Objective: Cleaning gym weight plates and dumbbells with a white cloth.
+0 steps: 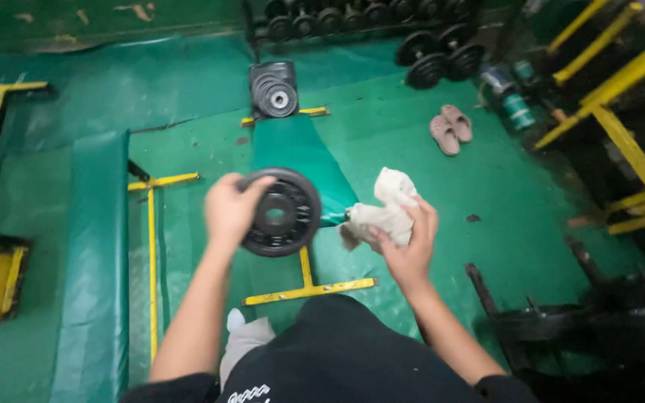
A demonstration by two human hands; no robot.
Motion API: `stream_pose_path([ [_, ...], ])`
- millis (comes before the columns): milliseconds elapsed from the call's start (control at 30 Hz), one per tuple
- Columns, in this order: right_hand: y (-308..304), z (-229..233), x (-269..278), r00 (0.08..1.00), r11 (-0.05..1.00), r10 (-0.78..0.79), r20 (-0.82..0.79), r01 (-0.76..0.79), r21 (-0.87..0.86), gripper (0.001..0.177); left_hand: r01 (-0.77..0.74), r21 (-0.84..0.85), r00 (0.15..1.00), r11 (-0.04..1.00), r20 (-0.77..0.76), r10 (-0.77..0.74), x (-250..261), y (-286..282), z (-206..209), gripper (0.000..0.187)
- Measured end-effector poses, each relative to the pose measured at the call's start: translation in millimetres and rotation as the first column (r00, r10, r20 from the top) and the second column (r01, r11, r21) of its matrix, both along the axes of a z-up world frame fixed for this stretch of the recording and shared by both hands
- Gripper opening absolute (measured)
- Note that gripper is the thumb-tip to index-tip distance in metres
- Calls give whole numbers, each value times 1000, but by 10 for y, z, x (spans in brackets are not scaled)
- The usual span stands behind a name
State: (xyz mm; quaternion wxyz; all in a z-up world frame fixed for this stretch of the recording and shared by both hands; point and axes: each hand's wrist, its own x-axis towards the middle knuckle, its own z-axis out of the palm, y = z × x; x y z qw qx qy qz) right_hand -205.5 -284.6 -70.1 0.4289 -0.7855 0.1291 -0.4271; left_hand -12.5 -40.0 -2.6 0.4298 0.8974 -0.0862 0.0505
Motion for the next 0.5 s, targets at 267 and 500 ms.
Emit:
stream_pose_path([
  [267,359,194,315,984,866,176,-29,-168,-471,63,105,173,994,979,-34,-101,92,-663,-199,64],
  [500,324,219,661,956,840,177,-232,-270,-471,57,80,243,997,967,-18,-78,288,-752,-444,64],
])
